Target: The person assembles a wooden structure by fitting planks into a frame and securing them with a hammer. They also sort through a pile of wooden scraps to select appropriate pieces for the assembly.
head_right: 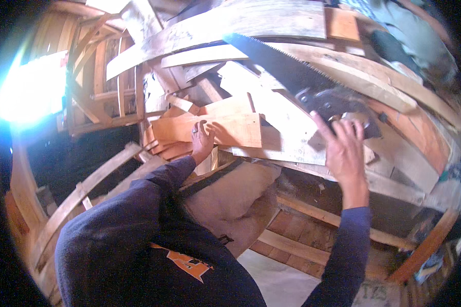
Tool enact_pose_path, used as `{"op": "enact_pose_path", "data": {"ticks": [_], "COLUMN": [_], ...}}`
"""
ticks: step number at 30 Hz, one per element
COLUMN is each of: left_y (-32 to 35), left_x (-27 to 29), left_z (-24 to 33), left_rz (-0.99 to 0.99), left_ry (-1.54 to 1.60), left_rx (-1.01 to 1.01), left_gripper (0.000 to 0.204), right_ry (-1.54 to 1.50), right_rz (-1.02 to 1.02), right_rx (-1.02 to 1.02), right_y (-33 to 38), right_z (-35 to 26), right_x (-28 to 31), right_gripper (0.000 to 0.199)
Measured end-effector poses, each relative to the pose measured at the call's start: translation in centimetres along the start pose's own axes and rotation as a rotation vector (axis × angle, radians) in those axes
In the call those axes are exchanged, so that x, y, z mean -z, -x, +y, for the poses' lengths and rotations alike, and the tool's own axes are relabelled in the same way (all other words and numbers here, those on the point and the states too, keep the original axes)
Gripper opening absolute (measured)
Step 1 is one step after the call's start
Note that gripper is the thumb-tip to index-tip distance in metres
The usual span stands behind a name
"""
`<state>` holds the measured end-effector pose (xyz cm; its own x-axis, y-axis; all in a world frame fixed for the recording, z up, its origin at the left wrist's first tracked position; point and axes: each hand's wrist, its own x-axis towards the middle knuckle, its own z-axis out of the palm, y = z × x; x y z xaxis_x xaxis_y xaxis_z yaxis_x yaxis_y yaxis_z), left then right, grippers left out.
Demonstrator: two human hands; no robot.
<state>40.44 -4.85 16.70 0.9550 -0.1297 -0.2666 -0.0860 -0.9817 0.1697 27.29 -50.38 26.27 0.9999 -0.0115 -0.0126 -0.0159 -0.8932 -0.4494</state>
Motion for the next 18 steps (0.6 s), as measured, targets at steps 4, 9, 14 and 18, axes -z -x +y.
{"op": "enact_pose_path", "data": {"ticks": [4, 9, 14, 18], "left_y": [2.8, 5.0, 3.2, 1.4], "left_x": [-2.3, -5.4, -7.8, -6.7], "left_z": [0.2, -2.3, 0.4, 4.0], "left_rz": [0.001, -0.234, -0.028, 0.234], "left_ry": [0.381, 1.422, 1.968, 2.202], "left_rx": [0.735, 1.169, 0.942, 0.951], "left_gripper": [0.055, 0.077, 0.063, 0.060], "right_ry": [0.099, 0.122, 0.160, 0.196], "right_rz": [-0.053, -0.202, -0.280, -0.193], "right_rx": [0.151, 0.253, 0.186, 0.132], "right_y": [-6.4, -12.0, -15.2, -15.3], "right_z": [3.6, 5.8, 5.6, 2.9], "right_x": [1.4, 0.8, 0.2, 1.5], "right_gripper": [0.073, 0.073, 0.076, 0.073]}}
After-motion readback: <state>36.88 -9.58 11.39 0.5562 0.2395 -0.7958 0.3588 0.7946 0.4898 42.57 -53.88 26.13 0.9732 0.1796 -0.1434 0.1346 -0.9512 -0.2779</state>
